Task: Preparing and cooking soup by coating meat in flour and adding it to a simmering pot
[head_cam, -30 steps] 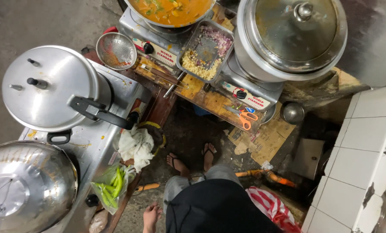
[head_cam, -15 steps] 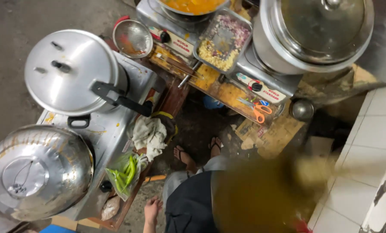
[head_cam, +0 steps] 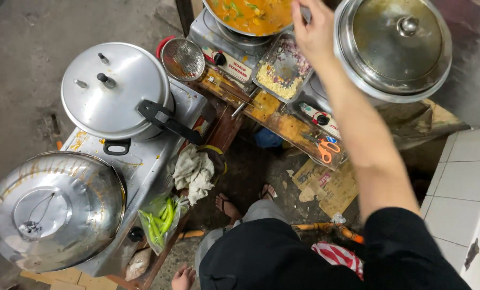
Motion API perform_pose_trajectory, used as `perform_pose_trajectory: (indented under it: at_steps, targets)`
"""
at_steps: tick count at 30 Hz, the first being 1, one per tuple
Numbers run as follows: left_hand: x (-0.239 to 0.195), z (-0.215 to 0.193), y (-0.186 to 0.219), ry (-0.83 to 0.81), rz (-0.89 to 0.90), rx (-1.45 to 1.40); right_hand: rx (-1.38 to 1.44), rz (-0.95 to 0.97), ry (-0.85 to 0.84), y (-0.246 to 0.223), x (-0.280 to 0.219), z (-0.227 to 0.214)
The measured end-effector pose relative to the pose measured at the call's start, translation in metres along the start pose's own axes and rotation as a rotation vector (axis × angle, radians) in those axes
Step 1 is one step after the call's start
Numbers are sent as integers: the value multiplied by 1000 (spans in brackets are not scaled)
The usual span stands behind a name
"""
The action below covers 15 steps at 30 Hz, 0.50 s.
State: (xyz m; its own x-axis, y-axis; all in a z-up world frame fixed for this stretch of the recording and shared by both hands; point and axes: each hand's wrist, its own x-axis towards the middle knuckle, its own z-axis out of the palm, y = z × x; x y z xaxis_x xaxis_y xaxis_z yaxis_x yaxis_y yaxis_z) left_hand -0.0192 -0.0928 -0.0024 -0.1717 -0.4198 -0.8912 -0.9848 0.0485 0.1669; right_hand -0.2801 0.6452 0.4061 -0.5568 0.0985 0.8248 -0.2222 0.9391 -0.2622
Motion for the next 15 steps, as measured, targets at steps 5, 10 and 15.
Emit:
perform_pose_trajectory:
  at_steps: [5,10,15]
  targets:
    - [12,-8,-28,5,86,-68,411,637,412,-51,-45,-12]
    - [4,-20,-23,-109,90,-67,723,1045,920,-122,-116,-41]
    - [17,-32,1,-285,891,85,773,1326,1157,-111,-222,-18]
